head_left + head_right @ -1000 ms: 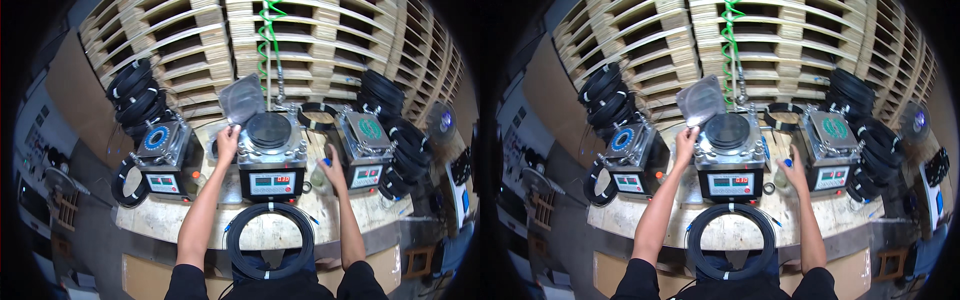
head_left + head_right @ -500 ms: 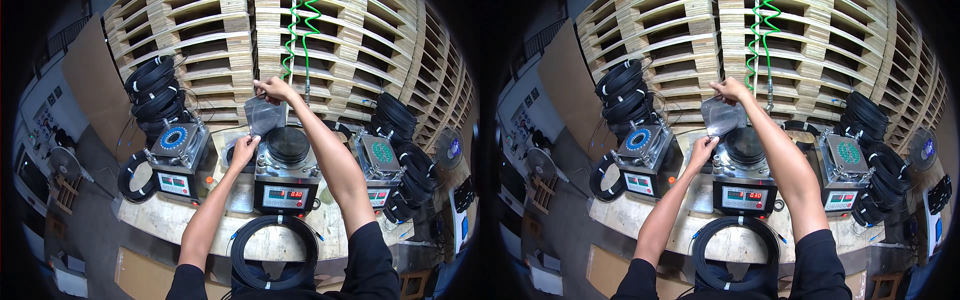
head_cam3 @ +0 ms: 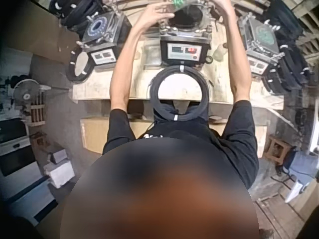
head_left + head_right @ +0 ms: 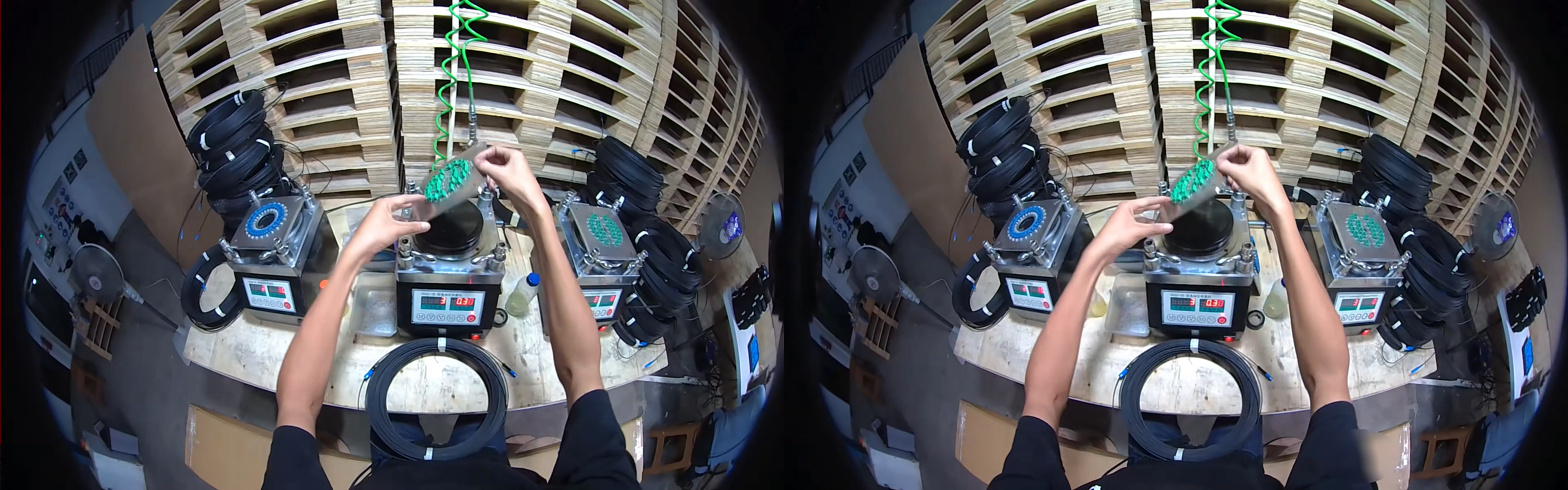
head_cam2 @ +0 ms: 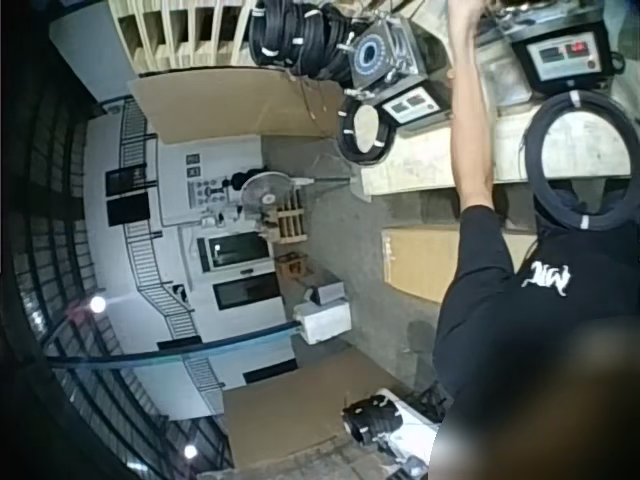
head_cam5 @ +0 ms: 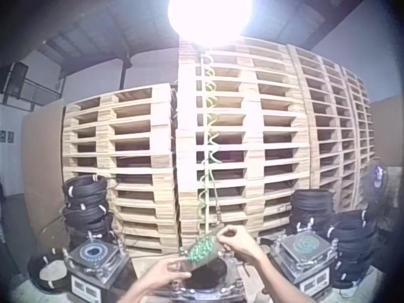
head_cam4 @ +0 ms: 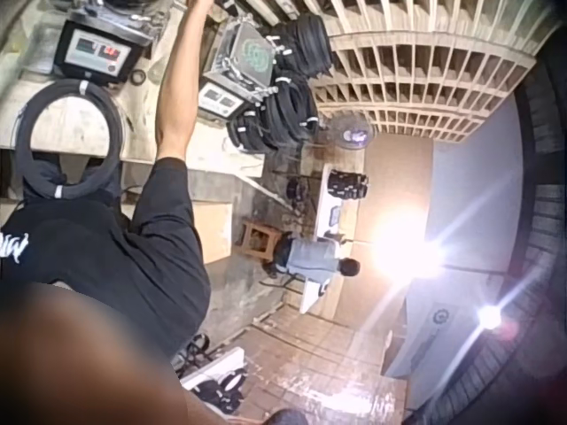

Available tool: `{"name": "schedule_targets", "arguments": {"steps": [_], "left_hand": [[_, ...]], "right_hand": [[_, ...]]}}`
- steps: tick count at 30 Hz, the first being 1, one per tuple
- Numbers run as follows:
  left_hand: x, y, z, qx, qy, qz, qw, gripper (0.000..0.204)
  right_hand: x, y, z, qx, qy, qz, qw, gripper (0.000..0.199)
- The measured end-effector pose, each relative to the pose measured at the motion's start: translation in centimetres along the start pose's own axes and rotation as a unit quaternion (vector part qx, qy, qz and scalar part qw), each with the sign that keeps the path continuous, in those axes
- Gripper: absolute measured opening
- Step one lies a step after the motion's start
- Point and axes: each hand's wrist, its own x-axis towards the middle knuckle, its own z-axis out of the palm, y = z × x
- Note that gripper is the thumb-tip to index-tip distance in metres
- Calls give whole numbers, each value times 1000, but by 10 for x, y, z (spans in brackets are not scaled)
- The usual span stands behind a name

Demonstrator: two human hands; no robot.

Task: Operating industrial winding machines to coil and bundle black cable.

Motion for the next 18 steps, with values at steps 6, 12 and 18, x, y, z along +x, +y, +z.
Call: {"name": "schedule_targets", "arguments": {"steps": [6, 12, 18], "left_hand": [[9, -18, -18, -157, 28, -71, 985, 73], [17, -50, -17, -163, 63, -81, 981, 62], [23, -66, -9, -179, 51, -85, 979, 51]], "right_hand": [[-41, 40, -14, 112, -3, 21, 993, 64], [-49, 90, -8, 116, -24, 52, 992, 56], [-64, 93, -9, 66, 0, 85, 994, 56]]}}
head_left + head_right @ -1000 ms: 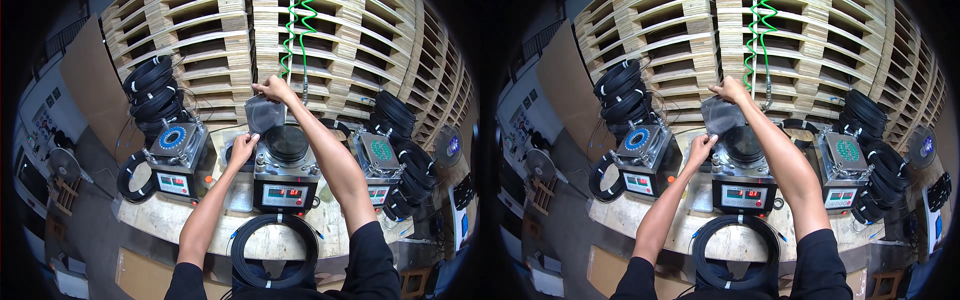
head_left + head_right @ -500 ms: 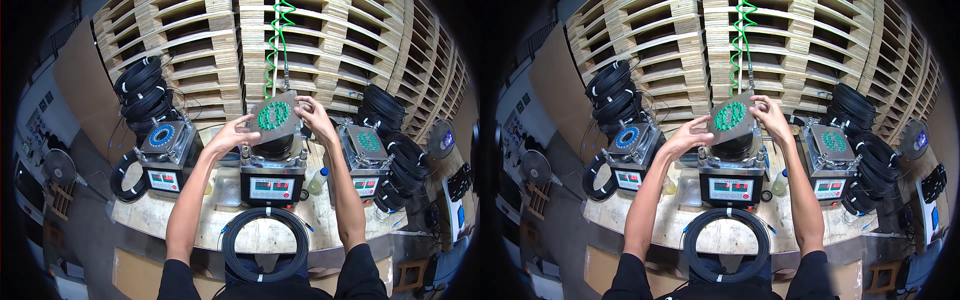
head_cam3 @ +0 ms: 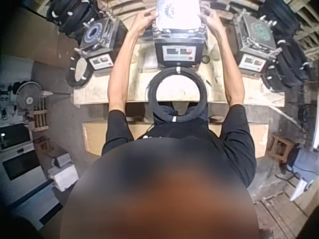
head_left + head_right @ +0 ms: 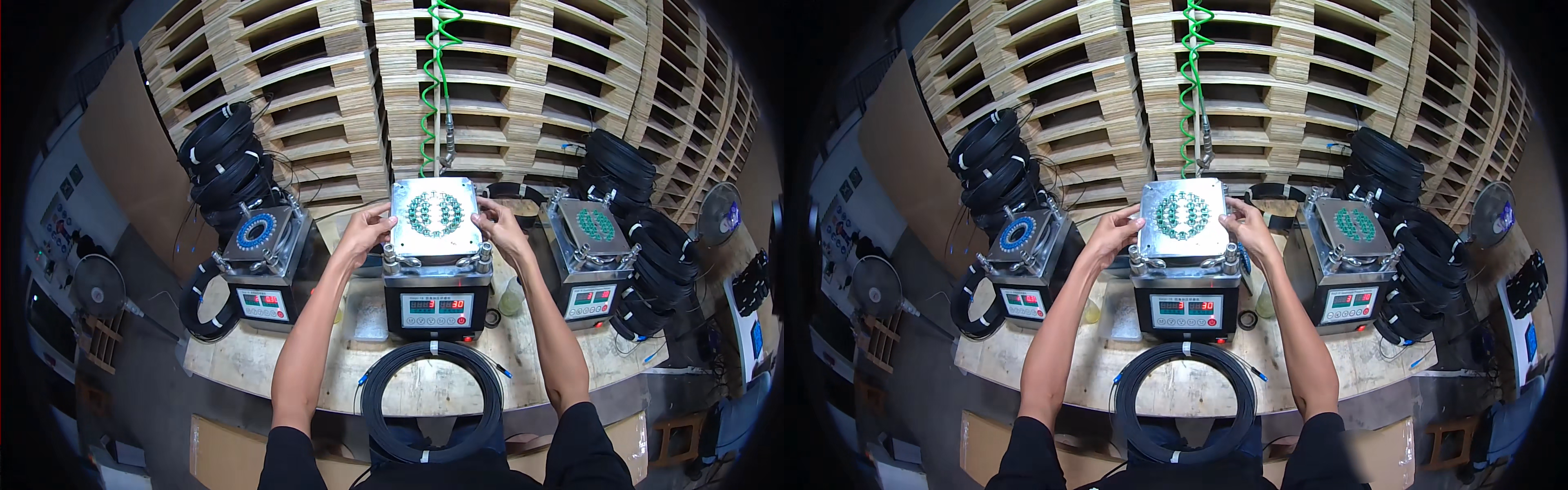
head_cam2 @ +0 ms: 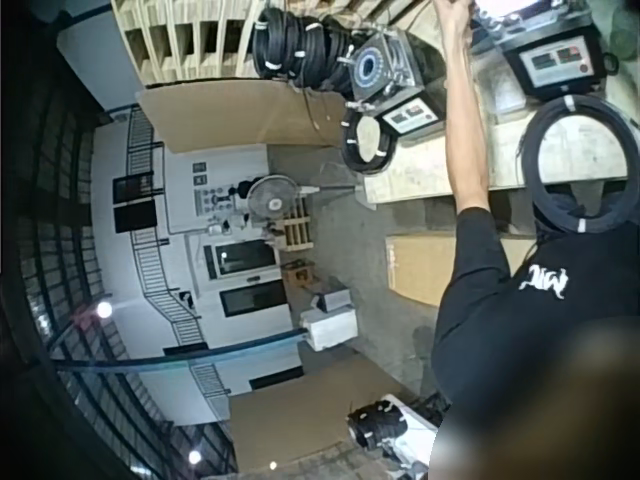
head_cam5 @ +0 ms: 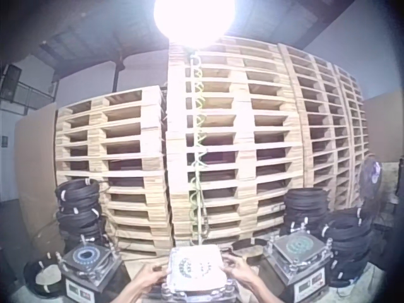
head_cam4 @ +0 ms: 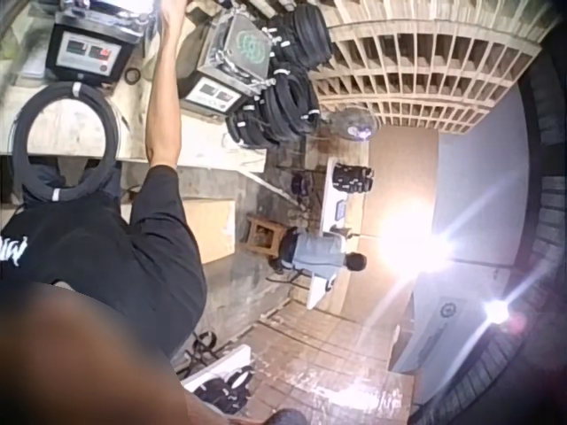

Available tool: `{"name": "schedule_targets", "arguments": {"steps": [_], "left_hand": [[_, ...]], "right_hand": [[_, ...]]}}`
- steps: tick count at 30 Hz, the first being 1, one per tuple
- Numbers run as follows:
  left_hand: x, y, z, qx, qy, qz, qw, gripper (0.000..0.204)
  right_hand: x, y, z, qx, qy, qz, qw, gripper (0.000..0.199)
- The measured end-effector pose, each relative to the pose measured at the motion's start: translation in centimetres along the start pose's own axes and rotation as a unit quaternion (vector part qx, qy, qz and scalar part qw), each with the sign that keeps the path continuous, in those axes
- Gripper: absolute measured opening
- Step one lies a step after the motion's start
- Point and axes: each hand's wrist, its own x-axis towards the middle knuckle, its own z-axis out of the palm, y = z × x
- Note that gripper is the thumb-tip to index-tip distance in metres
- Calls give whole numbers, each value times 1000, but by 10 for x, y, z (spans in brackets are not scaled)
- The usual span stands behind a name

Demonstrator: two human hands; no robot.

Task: Operating industrial winding machines to coil and bundle black cable.

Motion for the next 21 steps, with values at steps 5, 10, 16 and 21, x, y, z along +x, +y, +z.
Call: {"name": "schedule_targets", "arguments": {"steps": [5, 10, 16, 21], "left_hand": [[7, -10, -2, 16, -2, -5, 1000, 51], [5, -13, 1, 57, 32, -22, 998, 54], [-1, -12, 3, 57, 40, -39, 997, 51], [-5, -12, 3, 78, 41, -46, 995, 49]], "right_hand": [[-2, 6, -3, -48, 22, 4, 999, 54], [-4, 9, -7, -93, 18, 26, 995, 52], [-8, 6, -2, -122, 35, 30, 992, 47], [-11, 12, 0, -99, 29, 10, 995, 41]]}}
